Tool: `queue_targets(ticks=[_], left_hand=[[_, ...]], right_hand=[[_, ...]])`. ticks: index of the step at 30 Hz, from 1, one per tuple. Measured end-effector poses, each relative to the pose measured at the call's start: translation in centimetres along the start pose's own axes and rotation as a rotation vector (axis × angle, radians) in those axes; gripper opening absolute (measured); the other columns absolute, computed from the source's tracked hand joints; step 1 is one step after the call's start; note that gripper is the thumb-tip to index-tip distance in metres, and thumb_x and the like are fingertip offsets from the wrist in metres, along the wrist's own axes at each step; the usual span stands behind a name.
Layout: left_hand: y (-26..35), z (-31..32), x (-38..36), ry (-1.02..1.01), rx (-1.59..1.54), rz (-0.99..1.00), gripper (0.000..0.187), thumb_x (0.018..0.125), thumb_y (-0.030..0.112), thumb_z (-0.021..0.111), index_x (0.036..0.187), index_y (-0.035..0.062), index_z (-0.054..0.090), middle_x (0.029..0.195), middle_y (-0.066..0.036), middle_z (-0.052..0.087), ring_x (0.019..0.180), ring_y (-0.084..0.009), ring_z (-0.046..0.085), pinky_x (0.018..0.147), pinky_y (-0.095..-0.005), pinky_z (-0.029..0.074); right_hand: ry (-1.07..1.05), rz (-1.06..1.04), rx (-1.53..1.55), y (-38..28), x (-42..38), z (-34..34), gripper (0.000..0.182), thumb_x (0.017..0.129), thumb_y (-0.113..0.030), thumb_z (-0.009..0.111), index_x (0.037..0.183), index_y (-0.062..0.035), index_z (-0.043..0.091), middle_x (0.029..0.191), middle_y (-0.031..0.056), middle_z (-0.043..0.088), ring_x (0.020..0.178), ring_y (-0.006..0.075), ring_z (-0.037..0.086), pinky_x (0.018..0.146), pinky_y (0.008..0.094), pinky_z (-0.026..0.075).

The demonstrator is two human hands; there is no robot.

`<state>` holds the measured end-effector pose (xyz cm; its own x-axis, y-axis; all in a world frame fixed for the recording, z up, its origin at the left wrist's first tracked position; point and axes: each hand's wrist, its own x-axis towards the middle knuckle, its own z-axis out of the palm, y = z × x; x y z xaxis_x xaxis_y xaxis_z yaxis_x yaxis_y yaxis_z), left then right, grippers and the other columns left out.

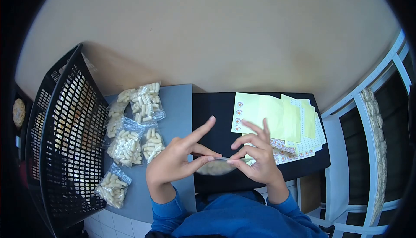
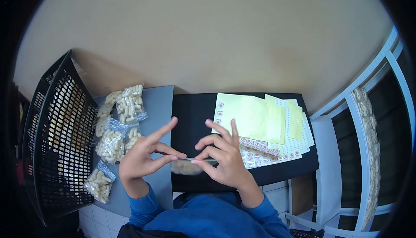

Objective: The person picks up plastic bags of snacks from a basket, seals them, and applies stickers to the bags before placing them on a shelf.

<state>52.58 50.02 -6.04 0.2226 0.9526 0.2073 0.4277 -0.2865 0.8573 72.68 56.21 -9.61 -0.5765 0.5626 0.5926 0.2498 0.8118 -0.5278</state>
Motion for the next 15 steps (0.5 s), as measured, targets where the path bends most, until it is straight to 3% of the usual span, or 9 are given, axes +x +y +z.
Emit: queue_targets(ticks=[2,4,5,6,8,9,11,12,15], left_hand=[[-0.9,0.7,1.2,-0.210,-0.203,-0.210,0.070,0.075,-0.003,0.055,0.131,0.0008,0.014,0.077,-0.013,0.063,0.074,-0.0158,0.061,0.070,-0.0259,0.048],[-4.4,2.2,2.9,-0.268,-0.393,-0.284,0.058,0.078,-0.004,0.049,0.128,0.0005,0.021,0.084,-0.012,0.060,0.077,-0.0143,0.059,0.068,-0.0251,0.050],[-6.7,3.3,3.6,-0.276,-0.408,-0.356,0.054,0.078,-0.003,0.048,0.127,0.0000,0.023,0.084,-0.012,0.058,0.077,-0.0140,0.058,0.067,-0.0253,0.051],[-9.0,4.1,4.0,-0.295,-0.438,-0.440,0.051,0.079,-0.002,0.047,0.125,-0.0005,0.024,0.083,-0.012,0.058,0.078,-0.0150,0.057,0.067,-0.0256,0.051],[-12.8,5.8,4.4,-0.316,-0.440,-0.491,0.046,0.080,-0.001,0.046,0.122,-0.0015,0.029,0.085,-0.011,0.057,0.080,-0.0149,0.057,0.065,-0.0254,0.051],[-13.8,6.4,4.5,-0.290,-0.311,-0.574,0.045,0.079,0.001,0.048,0.121,-0.0019,0.031,0.087,-0.011,0.057,0.081,-0.0174,0.057,0.068,-0.0268,0.050],[-15.1,7.4,4.3,-0.268,-0.182,-0.656,0.044,0.078,0.002,0.050,0.119,-0.0023,0.034,0.088,-0.011,0.057,0.082,-0.0198,0.057,0.070,-0.0282,0.049],[-15.6,7.7,4.1,-0.249,-0.011,-0.547,0.043,0.077,0.005,0.052,0.117,-0.0029,0.036,0.091,-0.012,0.056,0.082,-0.0229,0.057,0.074,-0.0296,0.048],[-16.7,9.0,4.0,-0.108,0.310,-0.314,0.044,0.076,0.011,0.055,0.114,-0.0038,0.040,0.097,-0.015,0.055,0.084,-0.0286,0.056,0.078,-0.0317,0.044]], right_hand=[[-0.188,0.172,0.200,1.9,-1.7,0.8,0.016,0.062,-0.017,0.071,0.059,-0.0118,0.056,0.085,-0.0003,0.058,0.104,0.0232,0.048,0.097,0.0492,0.021],[-0.160,0.362,0.550,4.7,-3.7,1.4,0.018,0.062,-0.017,0.071,0.060,-0.0081,0.055,0.084,0.0045,0.059,0.092,0.0218,0.055,0.087,0.0388,0.038],[-0.067,0.390,0.488,6.1,-4.7,1.5,0.017,0.065,-0.013,0.069,0.061,-0.0043,0.054,0.079,0.0076,0.058,0.085,0.0206,0.056,0.077,0.0309,0.043],[-0.066,0.395,0.483,8.0,-5.9,1.6,0.017,0.065,-0.013,0.069,0.061,-0.0043,0.054,0.079,0.0076,0.058,0.085,0.0206,0.056,0.077,0.0309,0.043],[0.050,0.700,0.239,11.1,-7.9,1.8,0.011,0.067,-0.009,0.065,0.071,-0.0044,0.056,0.086,0.0101,0.055,0.087,0.0228,0.055,0.078,0.0320,0.042],[0.050,0.703,0.235,11.4,-8.0,1.7,0.011,0.067,-0.009,0.065,0.071,-0.0044,0.056,0.086,0.0101,0.055,0.087,0.0228,0.055,0.078,0.0320,0.042],[0.037,0.646,-0.144,11.8,-8.0,1.5,0.023,0.067,-0.009,0.062,0.089,-0.0056,0.055,0.099,0.0123,0.049,0.097,0.0274,0.049,0.086,0.0378,0.038],[0.038,0.652,-0.145,11.9,-7.7,1.7,0.023,0.067,-0.009,0.062,0.089,-0.0056,0.055,0.099,0.0123,0.049,0.097,0.0274,0.049,0.086,0.0378,0.038],[-0.076,0.465,-0.387,12.4,-6.5,3.1,0.046,0.062,-0.013,0.064,0.105,-0.0068,0.048,0.113,0.0135,0.042,0.115,0.0318,0.032,0.098,0.0495,0.019]])
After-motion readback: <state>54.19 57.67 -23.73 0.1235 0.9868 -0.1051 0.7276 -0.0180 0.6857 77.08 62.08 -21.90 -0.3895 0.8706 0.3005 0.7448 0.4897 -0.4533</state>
